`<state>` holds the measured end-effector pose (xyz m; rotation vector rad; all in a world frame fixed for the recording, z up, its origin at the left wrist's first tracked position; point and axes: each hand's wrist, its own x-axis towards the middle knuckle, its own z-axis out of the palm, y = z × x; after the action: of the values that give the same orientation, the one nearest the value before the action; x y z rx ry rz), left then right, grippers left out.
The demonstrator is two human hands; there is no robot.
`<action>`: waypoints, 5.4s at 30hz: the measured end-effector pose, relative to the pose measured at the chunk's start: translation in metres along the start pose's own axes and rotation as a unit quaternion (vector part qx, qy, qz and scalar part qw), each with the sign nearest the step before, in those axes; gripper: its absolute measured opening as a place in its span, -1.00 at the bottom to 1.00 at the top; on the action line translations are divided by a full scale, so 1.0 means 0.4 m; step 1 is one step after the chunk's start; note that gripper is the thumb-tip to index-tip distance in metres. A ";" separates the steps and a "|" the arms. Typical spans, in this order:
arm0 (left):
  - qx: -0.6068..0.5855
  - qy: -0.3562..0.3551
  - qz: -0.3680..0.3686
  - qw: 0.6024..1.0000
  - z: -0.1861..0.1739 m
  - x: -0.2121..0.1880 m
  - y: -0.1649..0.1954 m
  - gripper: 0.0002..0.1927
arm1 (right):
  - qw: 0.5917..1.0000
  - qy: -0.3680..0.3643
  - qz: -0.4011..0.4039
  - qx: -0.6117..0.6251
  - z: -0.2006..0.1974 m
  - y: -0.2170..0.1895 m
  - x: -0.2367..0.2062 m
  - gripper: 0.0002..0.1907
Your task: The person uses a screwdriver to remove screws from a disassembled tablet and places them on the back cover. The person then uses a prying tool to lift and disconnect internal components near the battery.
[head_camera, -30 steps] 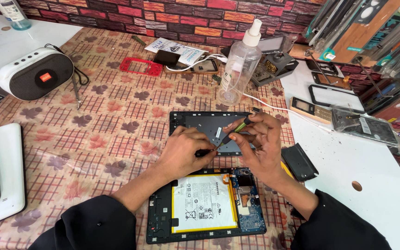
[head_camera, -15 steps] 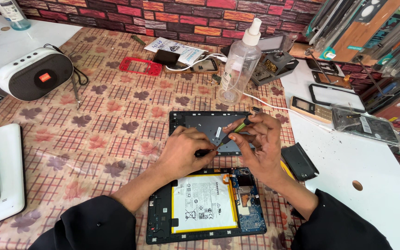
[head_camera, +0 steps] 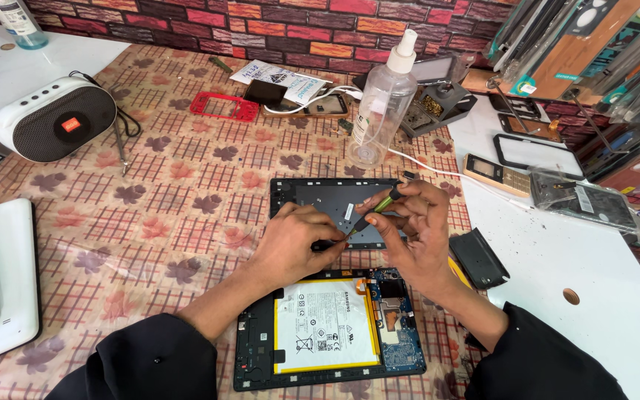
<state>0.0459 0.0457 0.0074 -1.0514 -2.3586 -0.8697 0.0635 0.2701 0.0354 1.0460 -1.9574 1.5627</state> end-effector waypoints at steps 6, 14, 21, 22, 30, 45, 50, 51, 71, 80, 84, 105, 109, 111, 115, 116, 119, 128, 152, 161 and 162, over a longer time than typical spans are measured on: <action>-0.019 0.004 -0.001 1.000 -0.002 -0.001 -0.002 -0.84 | 1.000 0.009 0.006 0.007 0.004 0.001 0.000 -0.44; -0.018 0.007 -0.002 1.000 -0.003 -0.002 -0.001 -0.83 | 1.000 0.008 -0.015 -0.008 -0.001 0.000 0.001 -0.44; -0.017 0.005 -0.006 1.000 -0.004 -0.001 0.000 -0.82 | 1.000 0.003 -0.019 -0.010 -0.005 0.002 0.004 -0.44; -0.017 0.007 -0.005 1.000 -0.004 0.001 0.001 -0.82 | 1.000 0.004 -0.017 -0.012 -0.007 0.002 0.004 -0.44; -0.026 0.011 -0.003 1.000 -0.004 -0.001 0.002 -0.83 | 1.000 0.005 -0.017 0.008 -0.001 0.007 0.000 -0.43; -0.003 -0.008 -0.022 1.000 -0.014 0.010 0.010 -0.74 | 1.000 0.010 -0.022 0.000 -0.030 -0.030 -0.002 -0.43; -0.018 -0.059 0.017 0.998 -0.017 0.020 0.053 -0.77 | 0.998 0.000 0.027 -0.050 -0.108 -0.132 -0.096 -0.38; -0.021 -0.085 0.030 0.996 -0.008 0.025 0.072 -0.77 | 0.997 0.005 0.037 -0.063 -0.127 -0.157 -0.124 -0.38; -0.169 -0.191 0.178 0.950 0.046 -0.048 0.192 -0.75 | 0.987 0.076 0.134 -0.040 -0.134 -0.203 -0.372 -0.41; -0.168 -0.194 0.174 0.951 0.048 -0.045 0.195 -0.75 | 0.989 0.061 0.115 -0.065 -0.143 -0.192 -0.391 -0.40; -0.171 -0.196 0.171 0.950 0.047 -0.046 0.193 -0.75 | 0.990 0.023 0.112 -0.082 -0.141 -0.198 -0.395 -0.36; -0.177 -0.194 0.163 0.951 0.046 -0.045 0.191 -0.74 | 0.976 -0.032 0.127 -0.175 -0.151 -0.194 -0.428 -0.26; -0.165 -0.197 0.163 0.953 0.047 -0.044 0.190 -0.74 | 0.985 -0.108 0.090 -0.097 -0.149 -0.212 -0.406 -0.38; -0.175 -0.194 0.163 0.951 0.044 -0.046 0.189 -0.74 | 0.987 -0.093 0.111 -0.075 -0.137 -0.213 -0.388 -0.34; -0.202 -0.190 0.147 0.949 0.042 -0.042 0.185 -0.79 | 0.980 -0.019 -0.029 -0.194 -0.121 -0.201 -0.349 -0.12; -0.200 -0.180 0.139 0.953 0.044 -0.038 0.185 -0.78 | 0.967 -0.027 -0.108 -0.231 -0.125 -0.201 -0.342 -0.10; -0.183 -0.142 0.113 0.966 0.045 -0.037 0.186 -0.76 | 0.987 -0.119 0.080 -0.067 -0.150 -0.215 -0.337 -0.29; -0.117 -0.053 0.087 0.988 -0.009 -0.009 0.149 -0.83 | 0.981 -0.127 0.076 -0.128 -0.156 -0.200 -0.364 -0.34; -0.081 -0.077 0.127 0.986 -0.002 -0.008 0.125 -0.89 | 0.972 0.036 0.173 -0.155 -0.151 -0.176 -0.402 -0.10; 0.014 -0.045 0.087 0.995 -0.003 0.004 0.069 -0.91 | 0.971 -0.064 0.103 -0.207 -0.169 -0.188 -0.389 -0.18; 0.036 -0.027 0.067 0.997 -0.008 0.007 0.057 -0.86 | 0.958 -0.079 0.145 -0.233 -0.165 -0.199 -0.364 -0.14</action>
<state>0.0621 0.0570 0.0198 -1.2016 -2.3146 -0.7108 0.2075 0.3687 -0.0011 0.7276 -2.5163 1.0791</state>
